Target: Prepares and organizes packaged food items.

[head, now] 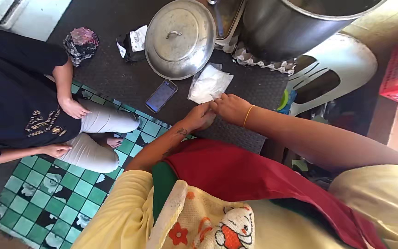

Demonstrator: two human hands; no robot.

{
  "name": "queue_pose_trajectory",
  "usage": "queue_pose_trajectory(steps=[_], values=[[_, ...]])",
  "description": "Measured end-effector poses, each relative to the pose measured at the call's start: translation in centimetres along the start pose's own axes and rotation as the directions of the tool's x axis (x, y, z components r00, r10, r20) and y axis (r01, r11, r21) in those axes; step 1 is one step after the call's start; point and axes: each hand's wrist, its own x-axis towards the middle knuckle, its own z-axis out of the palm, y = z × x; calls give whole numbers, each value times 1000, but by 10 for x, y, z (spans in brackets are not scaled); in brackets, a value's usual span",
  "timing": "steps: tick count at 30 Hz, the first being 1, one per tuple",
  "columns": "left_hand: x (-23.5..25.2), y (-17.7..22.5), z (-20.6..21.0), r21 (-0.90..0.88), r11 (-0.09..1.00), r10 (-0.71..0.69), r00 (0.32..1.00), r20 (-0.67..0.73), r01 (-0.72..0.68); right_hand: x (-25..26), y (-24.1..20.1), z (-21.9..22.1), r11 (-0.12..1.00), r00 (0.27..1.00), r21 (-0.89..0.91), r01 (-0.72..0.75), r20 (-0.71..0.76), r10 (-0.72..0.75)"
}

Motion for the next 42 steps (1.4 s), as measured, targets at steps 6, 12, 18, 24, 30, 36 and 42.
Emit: queue_pose_trajectory(steps=[6, 12, 18, 24, 30, 36, 42], values=[[-4, -11, 7, 48, 995, 93, 988, -125, -88, -13, 13, 1, 999, 998, 11, -38, -52, 38], [27, 31, -29, 561, 803, -362, 912, 193, 200, -16, 17, 72, 728, 952, 629, -272, 64, 300], [58, 43, -31, 535, 732, -625, 729, 280, 422, 2, -37, 95, -268, 931, 902, -340, 363, 41], [52, 41, -27, 258, 624, -781, 574, 247, 738, 45, -47, 109, -377, 942, 863, -336, 301, -150], [38, 92, -10, 737, 634, -573, 782, 243, 236, -1, 22, 74, 123, 920, 937, -328, 287, 267], [36, 111, 25, 887, 449, -650, 643, 404, -103, 59, 37, 18, 638, 950, 706, -308, 264, 165], [26, 86, 11, 832, 496, -484, 716, 503, -249, 85, 32, 33, 621, 941, 708, -337, 260, 214]])
